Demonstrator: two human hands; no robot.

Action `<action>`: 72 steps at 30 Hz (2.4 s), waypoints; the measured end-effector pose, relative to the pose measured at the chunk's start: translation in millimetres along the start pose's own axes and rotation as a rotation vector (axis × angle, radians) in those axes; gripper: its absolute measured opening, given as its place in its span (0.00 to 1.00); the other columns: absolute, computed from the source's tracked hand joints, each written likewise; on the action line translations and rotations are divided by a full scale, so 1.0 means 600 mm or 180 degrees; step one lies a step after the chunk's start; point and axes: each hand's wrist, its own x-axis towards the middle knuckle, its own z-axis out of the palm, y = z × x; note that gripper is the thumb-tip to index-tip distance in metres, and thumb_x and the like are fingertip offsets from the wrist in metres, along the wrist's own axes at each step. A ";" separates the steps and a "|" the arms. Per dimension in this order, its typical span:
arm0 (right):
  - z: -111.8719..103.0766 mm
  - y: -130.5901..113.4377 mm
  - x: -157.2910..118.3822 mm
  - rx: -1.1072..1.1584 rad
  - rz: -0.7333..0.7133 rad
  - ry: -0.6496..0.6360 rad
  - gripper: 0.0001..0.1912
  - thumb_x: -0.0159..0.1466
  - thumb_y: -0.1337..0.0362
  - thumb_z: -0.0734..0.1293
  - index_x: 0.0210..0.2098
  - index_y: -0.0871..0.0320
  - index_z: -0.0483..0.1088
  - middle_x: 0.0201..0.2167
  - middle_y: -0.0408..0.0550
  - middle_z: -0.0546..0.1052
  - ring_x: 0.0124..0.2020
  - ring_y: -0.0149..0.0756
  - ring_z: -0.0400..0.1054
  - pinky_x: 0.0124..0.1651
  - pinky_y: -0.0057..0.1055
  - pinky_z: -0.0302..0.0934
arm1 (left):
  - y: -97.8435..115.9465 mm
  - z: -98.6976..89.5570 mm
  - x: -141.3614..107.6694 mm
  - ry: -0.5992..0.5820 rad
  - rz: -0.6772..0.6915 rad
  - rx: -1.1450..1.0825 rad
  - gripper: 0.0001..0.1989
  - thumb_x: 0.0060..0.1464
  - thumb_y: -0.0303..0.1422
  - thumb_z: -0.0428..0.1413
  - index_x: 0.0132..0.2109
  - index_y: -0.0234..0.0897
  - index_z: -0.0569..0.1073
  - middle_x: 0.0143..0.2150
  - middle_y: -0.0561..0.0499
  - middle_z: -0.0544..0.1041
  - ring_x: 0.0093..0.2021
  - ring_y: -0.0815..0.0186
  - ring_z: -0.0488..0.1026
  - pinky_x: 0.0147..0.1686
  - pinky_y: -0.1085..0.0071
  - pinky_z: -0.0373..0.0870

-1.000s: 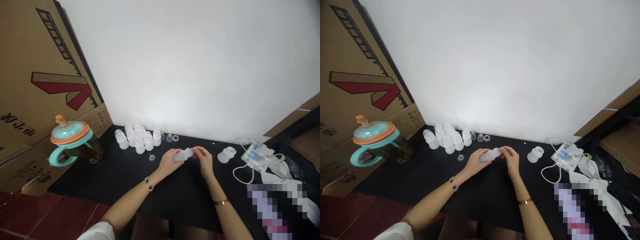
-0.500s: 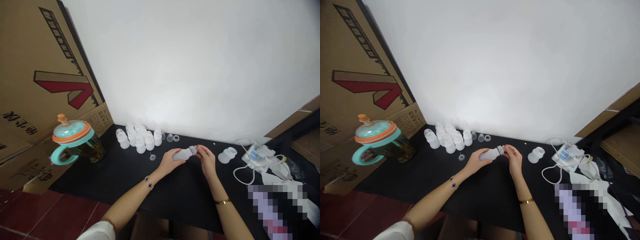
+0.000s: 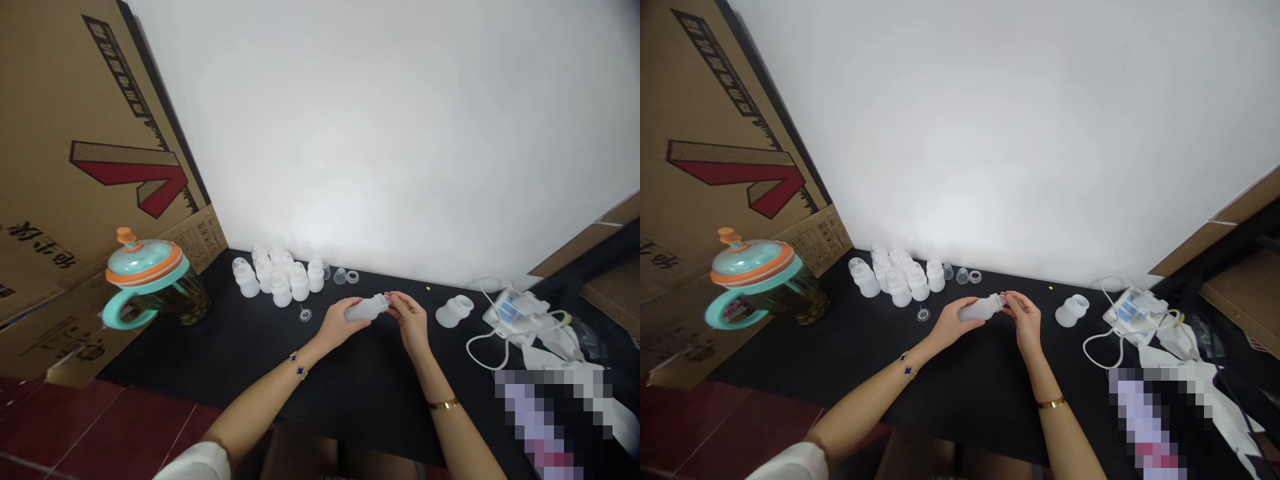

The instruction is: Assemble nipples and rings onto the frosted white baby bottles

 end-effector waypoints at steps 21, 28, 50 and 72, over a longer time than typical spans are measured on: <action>0.002 -0.002 -0.001 -0.0037 0.0063 -0.0008 0.15 0.55 0.55 0.78 0.37 0.56 0.80 0.40 0.52 0.83 0.43 0.45 0.77 0.37 0.34 0.74 | -0.003 0.002 0.000 -0.0013 0.0052 0.0193 0.23 0.48 0.37 0.67 0.52 0.40 0.76 0.51 0.49 0.79 0.51 0.56 0.76 0.53 0.61 0.69; 0.000 0.001 0.003 -0.0035 0.0155 -0.0019 0.16 0.54 0.55 0.79 0.37 0.57 0.80 0.39 0.52 0.83 0.40 0.43 0.77 0.36 0.32 0.74 | -0.001 0.001 -0.001 -0.0006 0.0037 0.0243 0.23 0.48 0.37 0.66 0.53 0.40 0.76 0.51 0.49 0.79 0.51 0.56 0.75 0.54 0.61 0.69; 0.003 -0.002 0.003 -0.0310 -0.0001 0.0142 0.16 0.51 0.53 0.79 0.27 0.58 0.77 0.26 0.45 0.75 0.28 0.34 0.69 0.24 0.25 0.67 | -0.003 0.001 -0.002 -0.0052 0.0272 0.0506 0.24 0.49 0.36 0.67 0.54 0.40 0.75 0.53 0.48 0.78 0.52 0.57 0.75 0.55 0.60 0.69; -0.001 0.005 0.006 -0.0585 -0.0111 0.0138 0.20 0.53 0.49 0.78 0.22 0.58 0.71 0.21 0.41 0.71 0.23 0.30 0.64 0.25 0.27 0.62 | -0.004 0.001 -0.003 -0.0156 0.0376 0.0538 0.25 0.49 0.36 0.66 0.55 0.43 0.74 0.53 0.50 0.78 0.52 0.58 0.75 0.55 0.61 0.69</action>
